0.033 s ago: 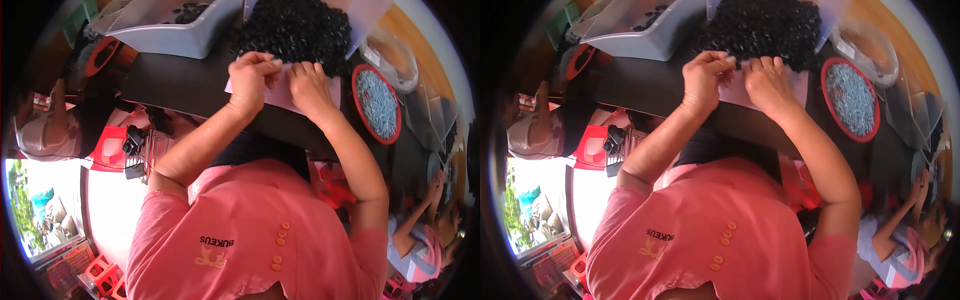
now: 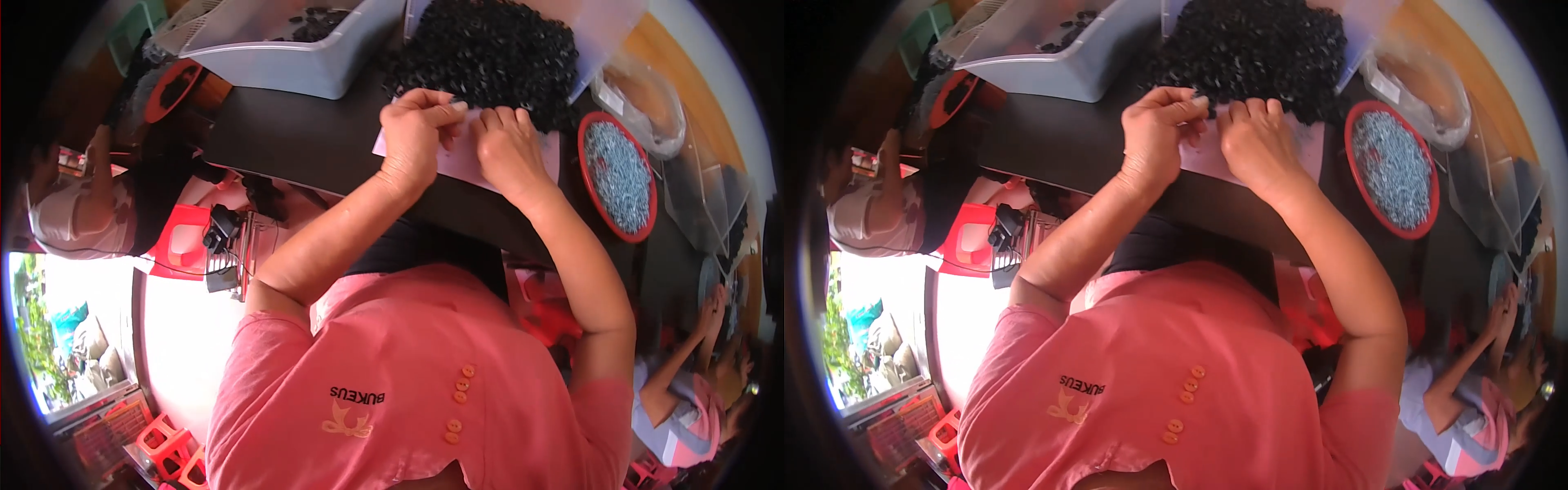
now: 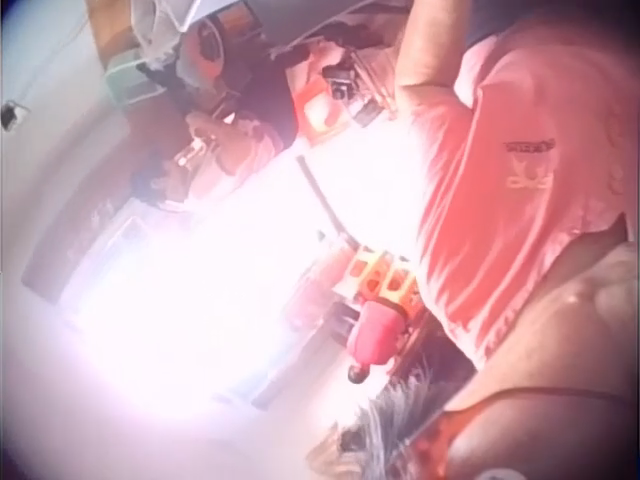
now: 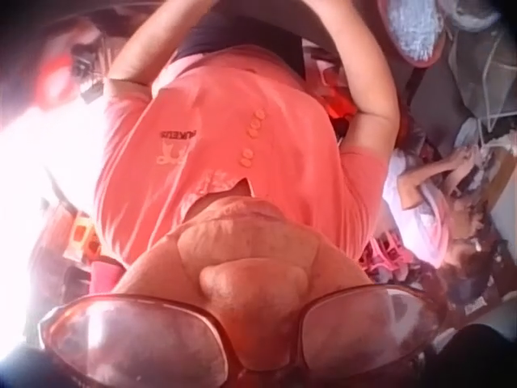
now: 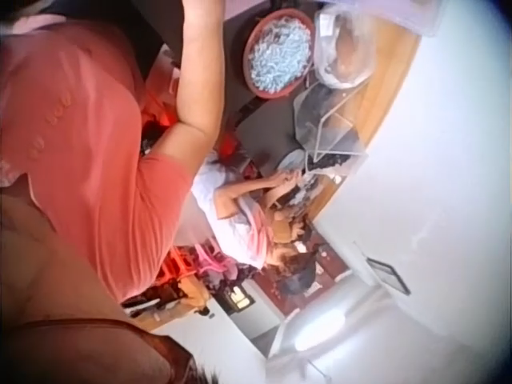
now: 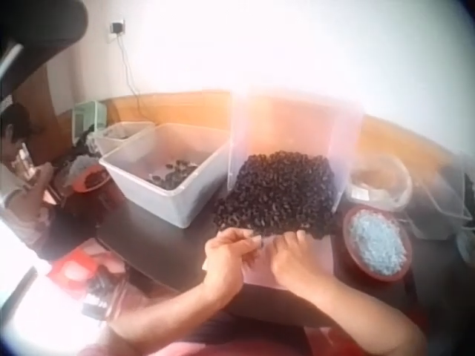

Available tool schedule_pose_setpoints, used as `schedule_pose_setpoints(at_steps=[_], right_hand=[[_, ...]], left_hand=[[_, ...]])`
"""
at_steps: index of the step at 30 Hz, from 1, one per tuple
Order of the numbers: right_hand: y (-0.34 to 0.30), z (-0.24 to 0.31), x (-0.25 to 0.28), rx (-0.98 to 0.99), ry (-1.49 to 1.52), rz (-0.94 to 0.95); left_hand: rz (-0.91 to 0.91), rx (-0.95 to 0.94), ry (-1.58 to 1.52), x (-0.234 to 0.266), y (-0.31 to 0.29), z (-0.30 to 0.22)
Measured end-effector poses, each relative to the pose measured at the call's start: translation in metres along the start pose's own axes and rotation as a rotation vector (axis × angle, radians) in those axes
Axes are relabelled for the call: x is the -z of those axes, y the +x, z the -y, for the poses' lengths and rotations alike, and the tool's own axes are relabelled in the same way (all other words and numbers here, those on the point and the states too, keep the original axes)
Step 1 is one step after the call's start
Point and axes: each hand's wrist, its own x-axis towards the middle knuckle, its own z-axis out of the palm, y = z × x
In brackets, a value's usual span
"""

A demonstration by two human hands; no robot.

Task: Assembling small black plastic components by manually inserting a small white part into each housing.

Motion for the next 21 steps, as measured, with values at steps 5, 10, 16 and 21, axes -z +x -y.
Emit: schedule_pose_setpoints(at_steps=[5,10,16,21], right_hand=[[-0.002,-0.006,0.004,-0.106,0.23,0.035],[0.0,-0.01,0.004,-0.122,0.239,0.06],[0.022,0.001,0.031,-0.682,1.471,-0.12],[0.025,0.034,0.006,-0.635,1.484,-0.154]], left_hand=[[-0.016,-0.049,-0.032,-0.01,0.005,-0.015],[-0.043,-0.043,-0.041,-0.012,0.02,-0.021],[-0.039,-0.056,-0.079,-0.005,0.026,-0.013],[0.075,0.036,-0.215,-0.005,0.029,-0.011]])
